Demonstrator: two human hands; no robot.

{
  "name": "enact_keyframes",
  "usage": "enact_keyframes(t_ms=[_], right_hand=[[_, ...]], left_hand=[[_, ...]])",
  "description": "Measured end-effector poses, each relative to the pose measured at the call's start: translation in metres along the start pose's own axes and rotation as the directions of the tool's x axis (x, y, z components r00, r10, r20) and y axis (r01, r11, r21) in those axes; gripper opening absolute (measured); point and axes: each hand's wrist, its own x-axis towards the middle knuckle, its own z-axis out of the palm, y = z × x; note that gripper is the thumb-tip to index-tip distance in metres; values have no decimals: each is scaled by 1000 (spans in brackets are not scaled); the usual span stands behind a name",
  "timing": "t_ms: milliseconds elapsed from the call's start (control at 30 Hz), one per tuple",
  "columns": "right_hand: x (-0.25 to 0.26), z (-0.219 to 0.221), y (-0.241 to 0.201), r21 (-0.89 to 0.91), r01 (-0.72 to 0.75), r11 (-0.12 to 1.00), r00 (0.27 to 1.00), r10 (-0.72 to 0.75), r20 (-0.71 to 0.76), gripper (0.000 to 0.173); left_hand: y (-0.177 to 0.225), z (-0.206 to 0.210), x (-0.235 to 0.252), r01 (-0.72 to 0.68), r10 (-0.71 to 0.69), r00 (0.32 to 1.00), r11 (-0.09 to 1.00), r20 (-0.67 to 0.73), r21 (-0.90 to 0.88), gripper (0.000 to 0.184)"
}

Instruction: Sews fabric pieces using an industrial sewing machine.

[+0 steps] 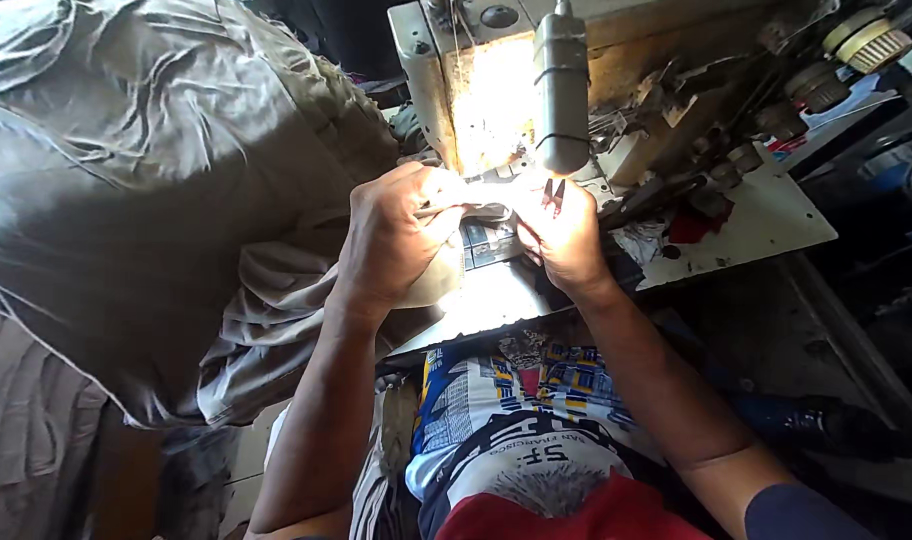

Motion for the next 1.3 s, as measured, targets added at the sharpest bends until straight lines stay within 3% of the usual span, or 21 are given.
enact_keyframes(t_ms=[333, 467, 567, 700, 767, 1000, 1100, 1200, 1233, 1300], right_hand=[[-10, -5, -4, -13, -68, 998, 997, 68, 36, 15], [-4, -3, 1, -1, -21, 1000, 1000, 21, -1, 16], [2, -1, 3, 12, 20, 1000, 1000, -20, -8, 14], [2, 4, 0, 22, 24, 999, 999, -24, -21, 13], [2, 6, 1, 23, 40, 999, 999, -40, -24, 14], [-5, 6, -5, -16, 27, 999, 999, -28, -33, 17], [-31, -7, -3, -60, -60, 996, 997, 62, 38, 15], [-47, -15, 17, -78, -120, 990, 989, 126, 80, 8], [-51, -17, 25, -65, -142, 988, 985, 148, 86, 7], [-54, -18, 33, -69, -159, 985, 983, 164, 84, 8]], left_hand=[[0, 2, -6, -57, 57, 998, 998, -30, 10, 13], [-2, 8, -7, -58, 62, 996, 997, -68, 49, 11], [-4, 13, -10, -21, 23, 999, 998, -31, 65, 12], [-11, 26, -21, 102, -123, 989, 967, 79, 235, 21], [-20, 33, -21, 123, -151, 984, 959, 94, 256, 16], [-20, 20, -13, 113, -111, 994, 969, -23, 218, 24], [-4, 8, -31, 49, -79, 981, 985, 180, 165, 22], [-10, 2, -41, 31, -58, 886, 997, 459, 66, 18], [-12, -2, -40, 67, -69, 862, 997, 503, 22, 22], [-10, -9, -35, 195, -172, 903, 981, 395, -19, 16]])
